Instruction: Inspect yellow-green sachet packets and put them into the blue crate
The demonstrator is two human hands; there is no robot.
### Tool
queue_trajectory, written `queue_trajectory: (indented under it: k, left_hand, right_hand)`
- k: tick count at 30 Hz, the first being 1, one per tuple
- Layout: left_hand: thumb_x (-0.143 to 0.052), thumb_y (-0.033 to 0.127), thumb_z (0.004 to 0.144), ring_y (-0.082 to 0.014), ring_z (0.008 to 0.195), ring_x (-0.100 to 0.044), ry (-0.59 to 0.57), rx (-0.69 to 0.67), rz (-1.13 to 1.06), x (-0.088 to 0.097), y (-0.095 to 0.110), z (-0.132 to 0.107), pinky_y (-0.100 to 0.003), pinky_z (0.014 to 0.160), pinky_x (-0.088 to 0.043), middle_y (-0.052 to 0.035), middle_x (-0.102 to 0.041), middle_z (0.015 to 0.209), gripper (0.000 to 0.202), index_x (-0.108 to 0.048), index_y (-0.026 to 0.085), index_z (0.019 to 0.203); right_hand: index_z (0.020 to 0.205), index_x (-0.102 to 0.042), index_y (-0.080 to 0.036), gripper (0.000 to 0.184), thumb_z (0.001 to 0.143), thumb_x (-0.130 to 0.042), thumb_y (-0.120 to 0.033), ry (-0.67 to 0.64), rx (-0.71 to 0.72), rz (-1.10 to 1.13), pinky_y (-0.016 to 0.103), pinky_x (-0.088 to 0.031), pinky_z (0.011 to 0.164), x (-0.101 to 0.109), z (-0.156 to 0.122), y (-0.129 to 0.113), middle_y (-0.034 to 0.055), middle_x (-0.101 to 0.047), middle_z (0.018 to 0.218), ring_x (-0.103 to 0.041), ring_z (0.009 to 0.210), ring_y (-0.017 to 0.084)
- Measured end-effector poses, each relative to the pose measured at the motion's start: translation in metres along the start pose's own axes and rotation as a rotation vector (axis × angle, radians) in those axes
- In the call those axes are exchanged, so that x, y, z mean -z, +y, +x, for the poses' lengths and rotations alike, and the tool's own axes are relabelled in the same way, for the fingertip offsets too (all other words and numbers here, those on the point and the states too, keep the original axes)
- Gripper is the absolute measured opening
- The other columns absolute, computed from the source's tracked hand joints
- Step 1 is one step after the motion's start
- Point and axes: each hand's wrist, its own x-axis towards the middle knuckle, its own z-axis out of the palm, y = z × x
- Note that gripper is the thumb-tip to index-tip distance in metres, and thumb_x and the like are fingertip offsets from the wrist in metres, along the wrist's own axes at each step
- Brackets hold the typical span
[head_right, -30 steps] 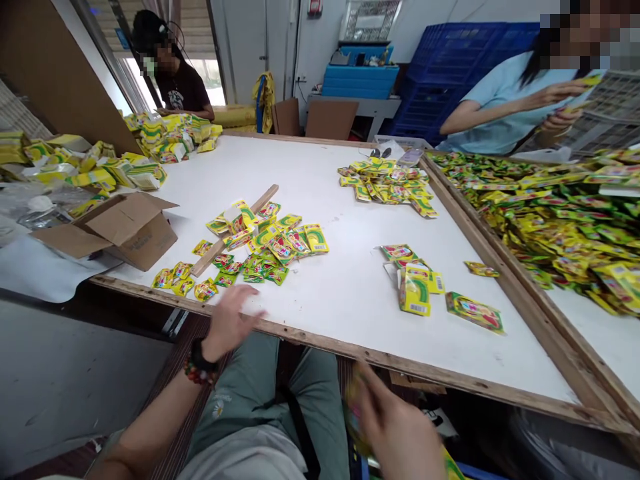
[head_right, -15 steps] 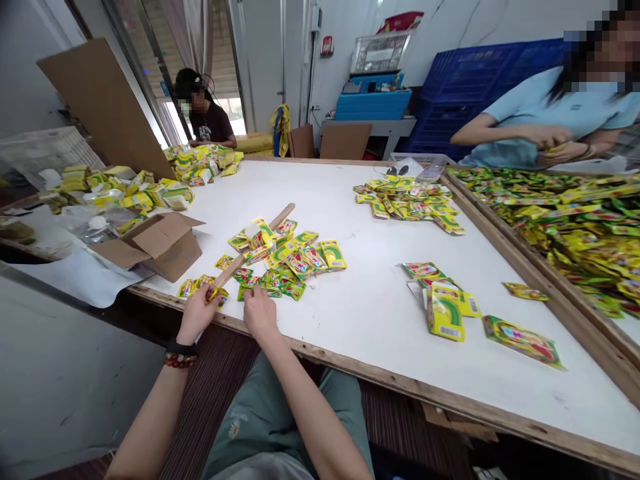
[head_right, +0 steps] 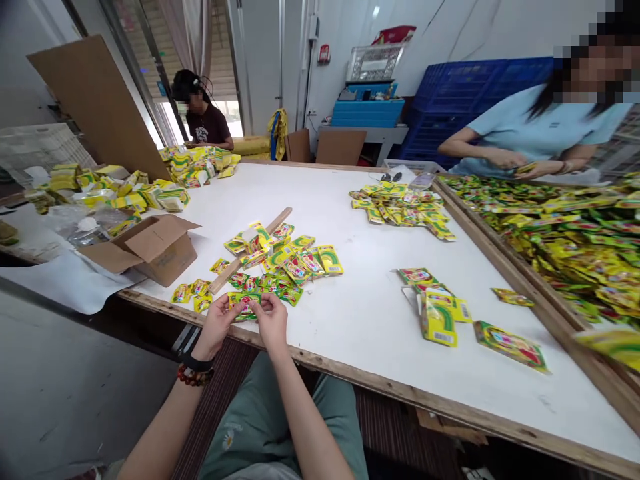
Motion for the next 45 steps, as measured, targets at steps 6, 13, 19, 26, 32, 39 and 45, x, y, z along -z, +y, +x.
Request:
queue_trajectory:
  k: [6, 13, 19, 26, 32, 39, 45]
  left_hand:
    - [-0.061, 0.044, 0.084, -0.0154, 0.069, -0.063, -0.287, -0.055, 0.126, -0.036, -0.003, -0.005, -0.028, 0.071, -0.051, -0.0007, -0.067, 0.074, 0.036, -0.056, 0.017, 0.107]
    - [-0.047, 0.019, 0.091, -0.0209, 0.101, -0.062, -0.119, -0.348, 1.11, -0.072, 0.015, 0.091, -0.033, 0.089, -0.048, -0.0107, -0.065, 0.109, 0.03, -0.048, 0.016, 0.121]
    - [-0.058, 0.016, 0.083, -0.03, 0.11, -0.058, -0.111, -0.282, 1.277, -0.094, 0.006, 0.148, -0.039, 0.091, -0.046, -0.0179, -0.064, 0.108, 0.025, -0.058, 0.012, 0.107]
    - [-0.068, 0.016, 0.074, -0.0339, 0.116, -0.054, -0.062, -0.234, 1.23, -0.076, -0.005, 0.139, -0.04, 0.093, -0.044, -0.0204, -0.065, 0.111, 0.043, -0.055, 0.011, 0.115]
    - [-0.06, 0.013, 0.076, -0.029, 0.103, -0.063, 0.04, -0.217, 0.914, -0.075, 0.017, 0.129, -0.039, 0.088, -0.048, -0.0136, -0.068, 0.098, 0.022, -0.06, 0.014, 0.097]
    - [-0.066, 0.019, 0.07, -0.0164, 0.084, -0.068, -0.126, 0.201, -0.303, -0.088, 0.01, 0.018, -0.033, 0.078, -0.057, -0.0011, -0.071, 0.092, 0.022, -0.059, 0.018, 0.091]
    - [-0.07, 0.008, 0.065, -0.0143, 0.076, -0.07, -0.102, 0.596, -0.619, -0.088, -0.01, -0.037, -0.03, 0.079, -0.06, -0.0022, -0.074, 0.088, 0.021, -0.064, 0.015, 0.084]
  right_hand:
    - [0.085, -0.073, -0.017, 0.04, 0.063, -0.078, -0.05, -0.096, -0.197, 0.313, 0.034, -0.058, 0.064, 0.053, -0.021, -0.009, 0.0059, -0.075, 0.082, -0.068, 0.072, 0.022]
    - [0.077, -0.074, -0.015, 0.044, 0.047, -0.088, -0.045, 0.326, -0.26, 0.391, 0.03, -0.058, 0.051, 0.119, -0.04, -0.009, 0.0053, -0.074, 0.073, -0.068, 0.063, 0.02]
    - [0.085, -0.069, -0.017, 0.046, 0.05, -0.089, -0.04, 0.352, -0.235, 0.465, 0.026, -0.057, 0.048, 0.127, -0.048, -0.019, 0.0011, -0.072, 0.074, -0.067, 0.063, 0.018]
    - [0.086, -0.064, -0.021, 0.043, 0.054, -0.088, -0.038, 0.37, -0.235, 0.57, 0.027, -0.057, 0.054, 0.112, -0.049, -0.016, -0.0015, -0.07, 0.079, -0.067, 0.068, 0.016]
    - [0.09, -0.063, -0.022, 0.044, 0.056, -0.086, -0.04, 0.358, -0.236, 0.591, 0.028, -0.056, 0.061, 0.092, -0.05, -0.023, 0.0005, -0.071, 0.083, -0.067, 0.073, 0.018]
    - [0.092, -0.061, -0.025, 0.039, 0.062, -0.082, -0.036, 0.497, -0.14, 0.738, 0.028, -0.056, 0.071, 0.087, -0.041, -0.031, -0.0013, -0.07, 0.094, -0.067, 0.085, 0.016]
    - [0.091, -0.061, -0.024, 0.041, 0.059, -0.084, -0.036, 0.452, -0.208, 0.692, 0.029, -0.057, 0.063, 0.094, -0.047, -0.028, -0.0008, -0.07, 0.091, -0.068, 0.077, 0.017]
